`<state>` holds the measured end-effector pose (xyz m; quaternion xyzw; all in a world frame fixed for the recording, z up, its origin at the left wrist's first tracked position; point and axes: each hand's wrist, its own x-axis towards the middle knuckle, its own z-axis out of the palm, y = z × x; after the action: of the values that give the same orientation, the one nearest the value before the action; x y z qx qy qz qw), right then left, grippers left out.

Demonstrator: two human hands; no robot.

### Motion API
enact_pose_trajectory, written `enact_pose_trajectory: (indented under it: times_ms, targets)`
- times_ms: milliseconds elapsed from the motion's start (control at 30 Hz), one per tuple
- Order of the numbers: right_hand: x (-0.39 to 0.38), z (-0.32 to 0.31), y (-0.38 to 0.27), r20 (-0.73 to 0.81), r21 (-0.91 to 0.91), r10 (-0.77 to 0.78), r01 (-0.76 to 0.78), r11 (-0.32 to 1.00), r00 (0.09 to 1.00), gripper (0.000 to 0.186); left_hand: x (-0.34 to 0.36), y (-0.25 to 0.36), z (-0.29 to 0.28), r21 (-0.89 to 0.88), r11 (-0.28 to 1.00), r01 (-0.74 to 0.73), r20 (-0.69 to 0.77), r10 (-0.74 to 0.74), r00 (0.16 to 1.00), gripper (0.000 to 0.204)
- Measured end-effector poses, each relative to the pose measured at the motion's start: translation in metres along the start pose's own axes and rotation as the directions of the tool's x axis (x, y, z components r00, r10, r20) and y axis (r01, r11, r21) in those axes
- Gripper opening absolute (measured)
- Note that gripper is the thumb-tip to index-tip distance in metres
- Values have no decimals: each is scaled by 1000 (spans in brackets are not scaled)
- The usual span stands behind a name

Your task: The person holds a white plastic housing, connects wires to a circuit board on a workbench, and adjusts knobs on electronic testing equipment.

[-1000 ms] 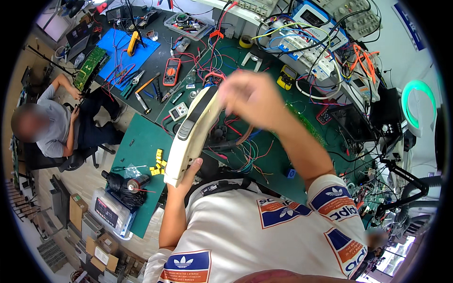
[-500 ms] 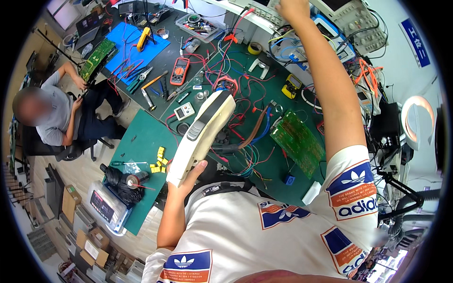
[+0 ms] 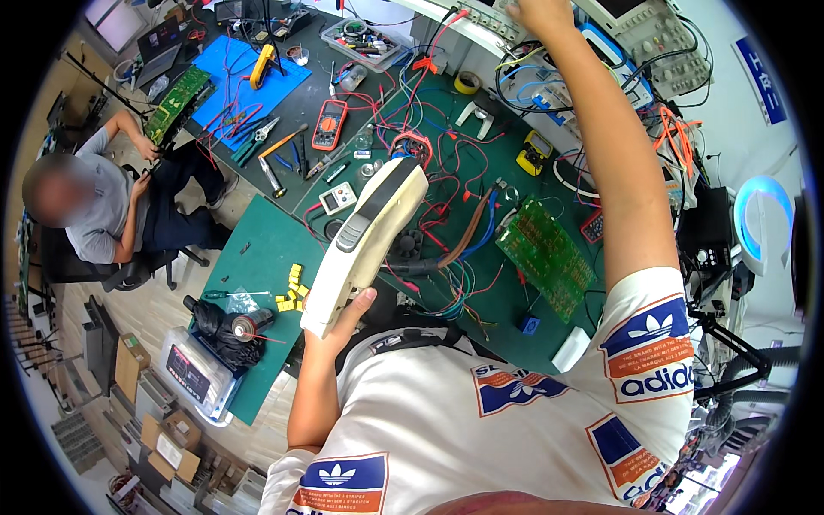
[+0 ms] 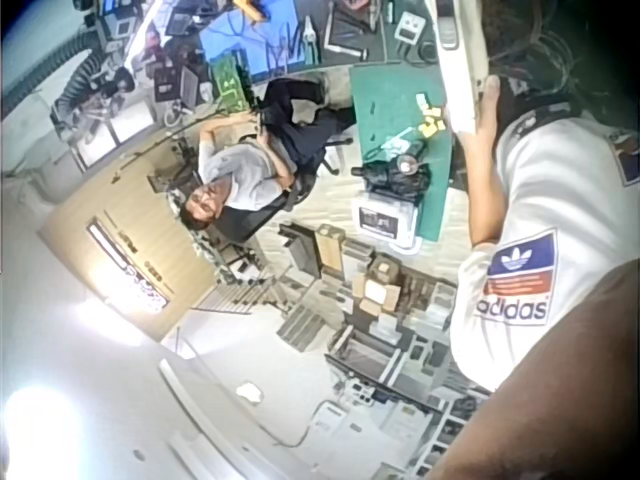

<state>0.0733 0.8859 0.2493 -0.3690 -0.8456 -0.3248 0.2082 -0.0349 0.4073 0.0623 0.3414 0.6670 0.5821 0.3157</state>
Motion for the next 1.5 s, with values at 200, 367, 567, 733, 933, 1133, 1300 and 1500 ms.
enact_pose_trajectory:
  times_ms: [200,367,567,733,933,1133,1300,1500]
  targets:
    - [-12,-29,19,83,143,-40,27,989,996,53,4,2,-1,21,1000,0,65,-1,998,40]
    - [-68,-90,-44,-531,473,-43,339,813,846,18,3,2,-1,-1,1000,8,22,-8,1000,39]
    - [-242,-80,-99,169,959,287,-224,172,943,9,2,-4,1,-82,994,71,50,-67,996,46]
    - [-401,-6,-167,792,607,76,-768,-203,605,7,10,-10,-7,13,972,236,27,-236,971,35]
    - [-496,2,-224,874,476,-135,-879,41,467,15,41,0,-25,33,960,277,90,-279,956,31]
    - [-478,16,-253,812,419,-283,-847,-326,511,13,65,-18,-35,-9,934,357,138,-352,926,36]
    - [-425,15,-243,816,253,-295,-767,-590,497,15,71,-19,-2,36,910,413,256,-408,877,40]
    - [-406,4,-220,863,109,-187,-534,-839,470,12,85,-21,49,129,890,438,355,-454,817,38]
